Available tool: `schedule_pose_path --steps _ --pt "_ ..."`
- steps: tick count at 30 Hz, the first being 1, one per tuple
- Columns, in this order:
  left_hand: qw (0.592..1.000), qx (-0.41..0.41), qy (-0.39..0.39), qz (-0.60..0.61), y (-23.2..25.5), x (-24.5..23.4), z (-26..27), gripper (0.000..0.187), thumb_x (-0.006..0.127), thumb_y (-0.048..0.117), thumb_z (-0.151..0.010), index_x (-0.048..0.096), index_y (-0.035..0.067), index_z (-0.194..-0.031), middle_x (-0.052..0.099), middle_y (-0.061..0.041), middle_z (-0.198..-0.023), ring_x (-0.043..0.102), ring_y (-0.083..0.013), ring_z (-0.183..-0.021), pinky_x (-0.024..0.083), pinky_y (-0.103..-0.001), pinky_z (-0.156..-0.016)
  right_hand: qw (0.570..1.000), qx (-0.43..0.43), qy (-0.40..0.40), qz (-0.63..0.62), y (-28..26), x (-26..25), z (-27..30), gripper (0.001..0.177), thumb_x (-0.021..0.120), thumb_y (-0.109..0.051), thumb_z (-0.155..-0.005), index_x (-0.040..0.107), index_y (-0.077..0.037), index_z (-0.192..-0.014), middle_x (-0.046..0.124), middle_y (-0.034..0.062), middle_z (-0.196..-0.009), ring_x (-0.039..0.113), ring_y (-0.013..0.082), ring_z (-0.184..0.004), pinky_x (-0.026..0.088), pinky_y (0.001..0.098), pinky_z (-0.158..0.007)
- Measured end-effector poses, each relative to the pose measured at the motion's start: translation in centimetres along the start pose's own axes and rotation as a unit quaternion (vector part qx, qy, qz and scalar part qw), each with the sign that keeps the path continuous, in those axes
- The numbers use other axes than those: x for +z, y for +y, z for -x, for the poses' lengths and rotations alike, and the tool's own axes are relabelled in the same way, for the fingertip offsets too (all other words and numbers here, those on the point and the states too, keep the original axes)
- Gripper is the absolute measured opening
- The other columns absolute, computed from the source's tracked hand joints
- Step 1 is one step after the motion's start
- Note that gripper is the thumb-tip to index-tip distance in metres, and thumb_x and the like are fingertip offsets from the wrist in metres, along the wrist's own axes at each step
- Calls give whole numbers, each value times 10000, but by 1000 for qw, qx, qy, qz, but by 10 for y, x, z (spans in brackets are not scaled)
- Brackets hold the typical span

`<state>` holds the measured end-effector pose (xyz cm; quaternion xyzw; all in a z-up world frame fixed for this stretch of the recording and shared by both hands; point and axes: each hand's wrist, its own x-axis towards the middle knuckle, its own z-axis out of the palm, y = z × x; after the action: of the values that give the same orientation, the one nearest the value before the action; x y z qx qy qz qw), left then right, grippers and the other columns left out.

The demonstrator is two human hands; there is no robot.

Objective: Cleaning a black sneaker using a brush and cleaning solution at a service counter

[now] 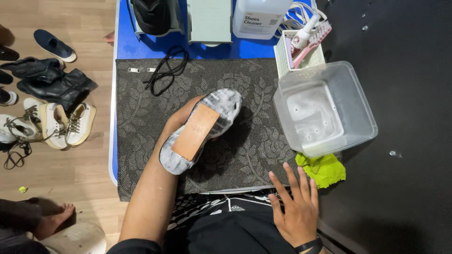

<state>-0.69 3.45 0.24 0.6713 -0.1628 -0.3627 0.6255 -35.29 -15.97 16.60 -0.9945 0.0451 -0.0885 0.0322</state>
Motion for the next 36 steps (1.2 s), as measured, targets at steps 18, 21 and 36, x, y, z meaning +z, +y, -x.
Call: schedule_pose_path --steps 18,21,36 --pt "999 35 -7 -14 -2 6 -21 302 631 232 -945 732 147 -1217 750 -26 -1245 662 -98 -1097 517 -268 -1005 903 -188 225 -313 -103 -48 -122 428 759 -350 -914 648 -102 -1246 630 203 -1268 621 394 -1130 540 538 -1017" --pt "996 -40 9 81 22 13 -11 193 602 227 -947 757 145 -1027 778 -17 -1057 653 -89 -897 535 -271 -817 924 -143 220 -278 -108 -51 -143 761 821 -560 -781 598 -69 -1318 564 199 -1265 591 371 -1132 494 513 -1022" --pt "997 -13 33 69 58 33 7 444 573 408 -1009 791 37 -1117 751 -183 -1156 652 -293 -1199 437 -420 -1098 899 -216 229 -303 -67 -14 -186 782 967 -397 -530 724 -7 -1163 609 264 -1212 577 483 -1063 503 507 -831"
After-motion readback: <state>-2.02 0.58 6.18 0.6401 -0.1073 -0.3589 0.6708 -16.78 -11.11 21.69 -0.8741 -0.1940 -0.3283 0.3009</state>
